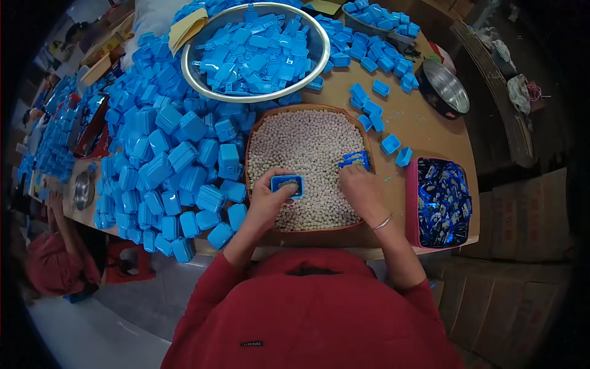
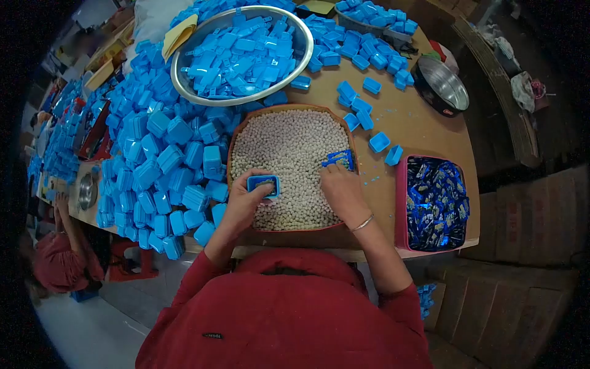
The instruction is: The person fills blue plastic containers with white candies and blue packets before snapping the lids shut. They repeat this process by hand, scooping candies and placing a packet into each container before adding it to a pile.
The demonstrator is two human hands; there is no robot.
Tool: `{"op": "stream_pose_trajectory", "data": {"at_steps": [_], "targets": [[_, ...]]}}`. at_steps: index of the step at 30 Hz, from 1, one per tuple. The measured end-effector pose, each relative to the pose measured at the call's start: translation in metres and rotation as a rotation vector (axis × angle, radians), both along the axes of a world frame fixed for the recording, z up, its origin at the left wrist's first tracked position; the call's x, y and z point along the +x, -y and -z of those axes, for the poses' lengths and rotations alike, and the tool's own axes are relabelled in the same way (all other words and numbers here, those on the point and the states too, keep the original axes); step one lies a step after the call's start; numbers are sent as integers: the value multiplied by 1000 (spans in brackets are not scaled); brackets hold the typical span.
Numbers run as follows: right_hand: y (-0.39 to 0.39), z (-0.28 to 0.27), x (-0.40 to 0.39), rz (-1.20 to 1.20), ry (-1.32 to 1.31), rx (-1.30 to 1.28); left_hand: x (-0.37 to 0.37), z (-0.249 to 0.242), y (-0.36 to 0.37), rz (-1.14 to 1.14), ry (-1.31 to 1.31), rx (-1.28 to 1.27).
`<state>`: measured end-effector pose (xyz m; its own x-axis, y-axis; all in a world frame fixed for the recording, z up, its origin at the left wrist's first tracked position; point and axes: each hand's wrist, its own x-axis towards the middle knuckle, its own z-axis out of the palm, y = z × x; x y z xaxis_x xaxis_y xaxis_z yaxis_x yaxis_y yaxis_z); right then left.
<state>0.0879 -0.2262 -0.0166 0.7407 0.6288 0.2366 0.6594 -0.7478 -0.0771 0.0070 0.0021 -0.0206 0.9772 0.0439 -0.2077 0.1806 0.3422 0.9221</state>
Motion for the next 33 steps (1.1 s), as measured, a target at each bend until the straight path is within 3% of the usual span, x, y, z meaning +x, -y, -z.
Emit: {"op": "stream_pose_trajectory", "data": {"at_steps": [1, 4, 7, 8, 11, 17, 18, 19, 21, 23, 24, 27, 29, 31, 33], "targets": [[-1, -5, 1, -6, 29, 17, -1, -2, 1, -17, -9, 10], [-6, -33, -3, 57, 71, 405, 1, -9, 5, -36, -20, 41], [-23, -56, -19, 142, -661, 1012, 4, -3, 4, 29, -48, 33], [-31, -62, -24, 105, -709, 1040, 4, -2, 5, 34, -41, 26], [-52, -55, -26, -101, -298, 758, 2, -2, 6, 39, -11, -2], [-81, -45, -35, -124, -78, 647, 1, 7, 2, 38, 26, -61], [-83, -37, -35, -135, -52, 600, 2, 6, 2, 11, 90, 33], [-85, -39, -34, -148, -42, 576, 2, 6, 3, -19, 153, 126], [-88, -45, -32, -166, -26, 529, 0, 8, 0, 14, 81, 35], [-82, -63, -20, -125, -437, 728, 0, -9, 1, 35, 23, -135], [-81, -64, -5, -106, -447, 826, 0, -6, 1, 9, -18, -186], [-89, -91, 48, -99, -284, 788, 1, -5, 4, 13, -10, 64], [-108, -81, 103, -136, -185, 709, 1, 2, 7, -9, 29, 63], [-131, -75, 155, -215, 24, 524, 0, -2, 7, -30, 21, 50], [-156, -61, 199, -156, 7, 287, 1, -5, 7, -39, 38, 86]]}}
